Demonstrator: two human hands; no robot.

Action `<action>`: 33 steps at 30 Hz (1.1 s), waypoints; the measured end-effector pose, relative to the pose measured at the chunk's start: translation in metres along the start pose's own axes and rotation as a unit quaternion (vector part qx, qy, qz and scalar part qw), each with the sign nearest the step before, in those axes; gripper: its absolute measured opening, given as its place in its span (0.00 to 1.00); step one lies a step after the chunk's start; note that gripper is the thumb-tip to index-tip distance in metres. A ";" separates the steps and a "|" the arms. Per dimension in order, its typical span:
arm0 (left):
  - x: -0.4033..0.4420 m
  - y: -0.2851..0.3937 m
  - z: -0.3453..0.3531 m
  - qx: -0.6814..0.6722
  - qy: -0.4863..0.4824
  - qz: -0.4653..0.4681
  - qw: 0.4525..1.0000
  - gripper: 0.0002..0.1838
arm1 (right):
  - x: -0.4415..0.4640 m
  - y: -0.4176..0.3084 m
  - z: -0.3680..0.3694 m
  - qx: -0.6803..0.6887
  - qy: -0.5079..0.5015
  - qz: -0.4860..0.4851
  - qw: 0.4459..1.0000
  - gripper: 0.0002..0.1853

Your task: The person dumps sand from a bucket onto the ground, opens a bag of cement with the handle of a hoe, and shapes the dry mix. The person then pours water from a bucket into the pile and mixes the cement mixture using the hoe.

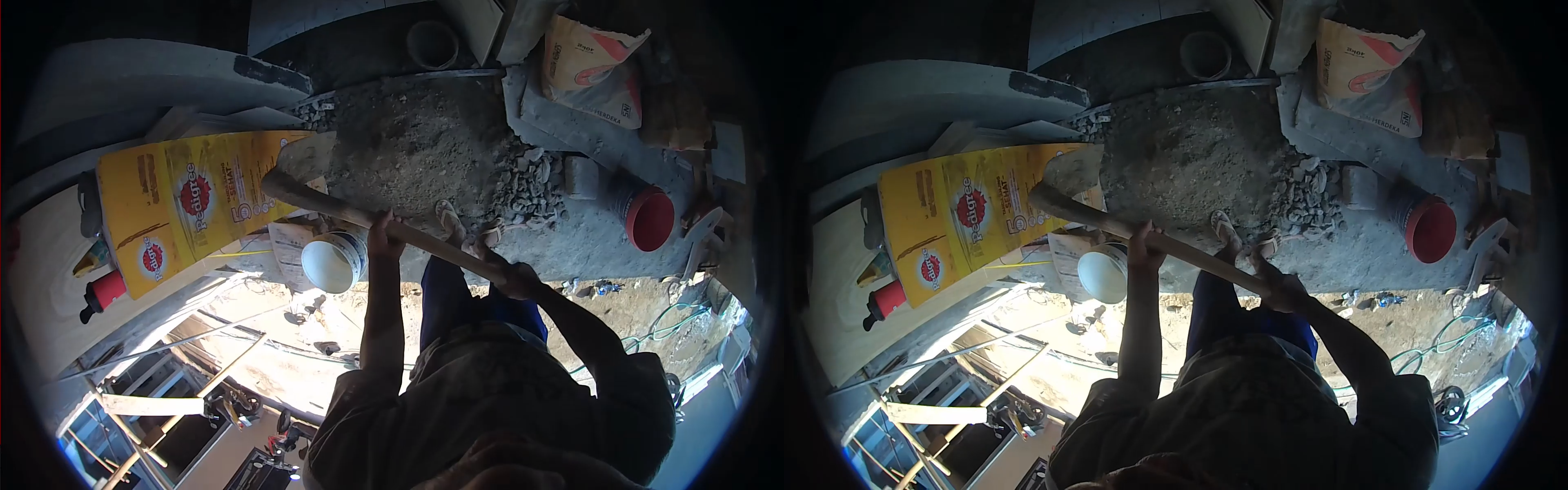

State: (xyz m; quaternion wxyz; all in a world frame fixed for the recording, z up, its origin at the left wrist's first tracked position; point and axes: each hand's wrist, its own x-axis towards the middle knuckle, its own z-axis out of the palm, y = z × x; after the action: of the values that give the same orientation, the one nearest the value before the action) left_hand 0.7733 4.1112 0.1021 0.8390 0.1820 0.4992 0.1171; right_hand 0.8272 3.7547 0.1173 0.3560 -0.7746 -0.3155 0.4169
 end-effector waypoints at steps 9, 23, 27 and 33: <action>0.044 0.077 -0.005 -0.030 -0.241 0.183 0.953 0.20 | 0.174 0.037 0.021 -0.154 0.121 -0.135 0.971 0.08; -0.129 -0.201 -0.348 0.263 0.327 -0.362 0.832 0.34 | 0.381 0.175 0.062 -0.413 -0.078 0.111 0.900 0.07; -0.126 -0.192 -0.337 0.219 0.319 -0.320 0.865 0.29 | 0.393 0.130 0.052 -0.425 -0.122 0.108 0.890 0.11; 0.021 -0.144 -0.268 0.221 0.214 -0.114 0.945 0.20 | 0.425 0.009 0.005 -0.396 -0.164 0.094 0.898 0.12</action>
State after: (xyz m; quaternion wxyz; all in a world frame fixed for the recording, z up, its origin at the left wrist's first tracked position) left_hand 0.5492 4.0389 -0.0920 0.6587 0.2754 0.6979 -0.0566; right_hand 1.0173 4.0846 -0.0709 -0.0783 -0.7983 -0.4341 0.4100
